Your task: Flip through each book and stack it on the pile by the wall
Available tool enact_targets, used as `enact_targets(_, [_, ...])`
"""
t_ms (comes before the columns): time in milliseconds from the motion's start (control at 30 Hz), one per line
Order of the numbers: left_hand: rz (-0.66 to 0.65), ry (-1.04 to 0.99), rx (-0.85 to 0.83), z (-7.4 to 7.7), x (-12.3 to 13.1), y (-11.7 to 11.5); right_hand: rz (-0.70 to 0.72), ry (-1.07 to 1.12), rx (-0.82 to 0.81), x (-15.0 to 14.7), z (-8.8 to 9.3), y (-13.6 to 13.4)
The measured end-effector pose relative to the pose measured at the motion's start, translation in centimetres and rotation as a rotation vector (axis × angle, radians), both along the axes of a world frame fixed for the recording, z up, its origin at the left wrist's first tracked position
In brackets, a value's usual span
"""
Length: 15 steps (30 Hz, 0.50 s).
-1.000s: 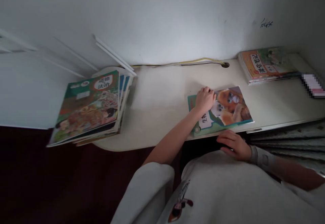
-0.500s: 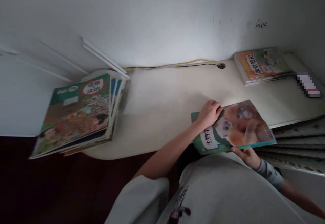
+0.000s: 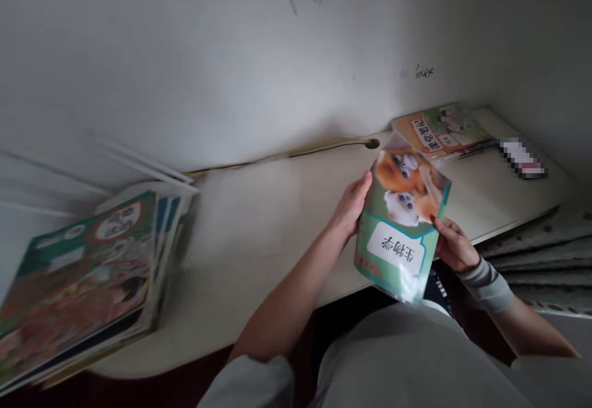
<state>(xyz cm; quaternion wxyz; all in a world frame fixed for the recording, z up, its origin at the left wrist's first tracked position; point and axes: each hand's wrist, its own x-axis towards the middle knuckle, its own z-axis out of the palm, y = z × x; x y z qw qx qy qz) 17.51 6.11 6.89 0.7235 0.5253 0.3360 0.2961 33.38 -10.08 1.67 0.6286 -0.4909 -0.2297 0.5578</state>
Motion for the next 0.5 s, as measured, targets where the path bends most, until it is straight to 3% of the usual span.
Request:
enact_targets(133, [-0.034, -0.039, 0.016, 1.3, 4.3, 0.8, -0.030, -0.170, 0.091, 2.5, -0.5, 1.2])
enact_targets(233, [-0.176, 0.096, 0.081, 1.5, 8.7, 2.5, 0.015, -0.446, 0.181, 5.4, 0.5, 2.8])
enact_targets(300, [-0.282, 0.238, 0.215, 1.7, 11.9, 4.4, -0.011, -0.499, 0.200, 7.6, 1.7, 4.5])
enact_targets(400, [-0.327, 0.505, 0.591, 2.5, 17.0, 8.8, -0.144, -0.330, 0.244, 11.4, 3.4, 7.5])
enact_targets(500, [-0.270, 0.587, 0.736, 3.8, 21.7, 14.2, -0.257, -0.068, 0.229, 14.9, 4.0, 10.0])
